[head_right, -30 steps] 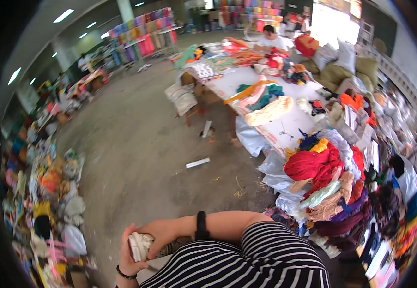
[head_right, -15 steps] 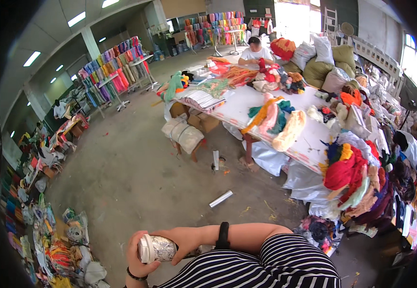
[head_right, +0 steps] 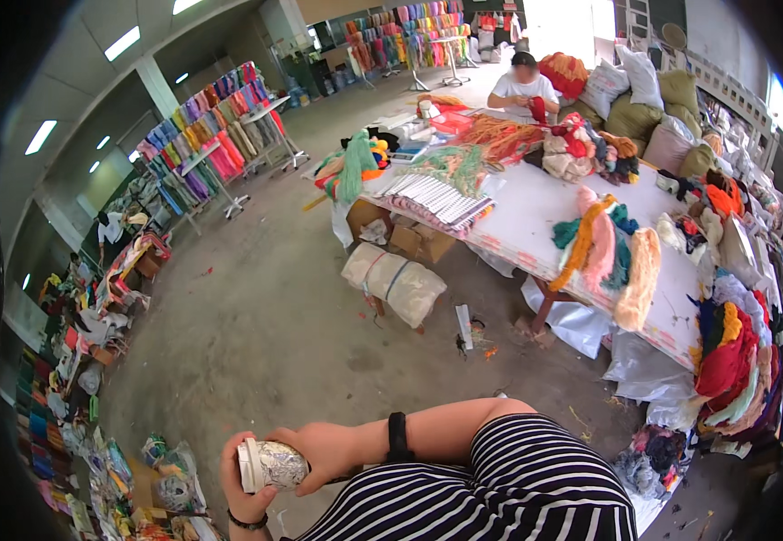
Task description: The person picks up a paper list and a pink thread organizer, then selects a bundle of purple yarn. They thread the purple yarn through a hole in the pink organizer and tie it before pouring liquid from a white thermos into a glass jar.
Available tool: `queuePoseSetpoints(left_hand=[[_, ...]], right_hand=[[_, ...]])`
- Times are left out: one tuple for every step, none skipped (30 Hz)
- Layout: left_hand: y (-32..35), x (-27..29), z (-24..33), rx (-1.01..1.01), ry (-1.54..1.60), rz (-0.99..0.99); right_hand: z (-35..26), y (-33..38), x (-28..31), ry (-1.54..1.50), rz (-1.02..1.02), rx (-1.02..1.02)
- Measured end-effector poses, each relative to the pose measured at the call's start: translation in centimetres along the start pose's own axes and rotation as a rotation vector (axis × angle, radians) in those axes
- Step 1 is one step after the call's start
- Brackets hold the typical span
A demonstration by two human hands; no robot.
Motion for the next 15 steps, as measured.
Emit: queuePoseSetpoints(left_hand=[[-2.6,1.3,-1.0,0.01,-0.019,-0.012],[-4.9,2.7,-2.7,0.014,-0.022,-0.008],[-7.1,4.3,-4.5,0.0,-0.025,0.012],[-9.4,5.9,-6.2,-0.017,-0.027,0.029],[-11.9,7.5,-7.9,-0.017,-0.024,0.028],[-14.5,9.3,-9.5,-0.035,-0.009,0.044],[-17.1,11.0,-11.2,-0.053,0.008,0.057],[-20.3,12.9,-12.8,-0.058,0.011,0.044],[-23.7,14.6,-14.3,-0.068,-0.023,0.027],[-27.2,16.3,-15.9,-0.078,-0.055,0.007],[-30.4,17.6,-17.0,-0.077,-0.042,-0.005],[-33.7,19.0,-18.2,-0.059,-0.011,-0.009],[-37.1,20.3,-19.3,-0.04,0.02,-0.015],[-40.3,21.5,-20.3,-0.019,0.05,-0.017],[-43.8,22.6,-21.6,-0.053,0.01,-0.04]], right_hand=[[1.8,-2.7,1.2,-0.005,-0.009,-0.012],[3.4,-5.3,2.5,-0.009,-0.013,-0.009],[5.0,-8.0,3.7,-0.007,-0.016,-0.007],[6.4,-10.7,4.9,-0.005,-0.017,-0.005],[7.6,-13.5,6.4,-0.003,-0.016,-0.008],[8.7,-16.5,8.0,0.002,-0.038,-0.026],[10.0,-19.3,9.4,0.007,-0.058,-0.047],[11.4,-22.4,11.0,0.01,-0.045,-0.051],[12.9,-25.5,12.8,0.032,-0.009,-0.054],[14.4,-28.5,14.6,0.054,0.028,-0.061],[15.6,-31.2,16.3,0.056,0.038,-0.076],[16.6,-34.0,18.4,0.075,0.079,-0.064],[17.7,-36.6,20.5,0.095,0.12,-0.054],[18.7,-38.8,22.5,0.094,0.128,-0.071],[19.8,-40.8,24.7,0.104,0.159,-0.084]])
Point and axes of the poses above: each hand's wrist, its own y-axis away from the middle knuckle, its own x-axis out of the back of the hand, z = x × y, the point moved 6 cm from there along -y, towards the middle knuckle, and after that the axes turned 1 degree about x, right-handed, at the moved point
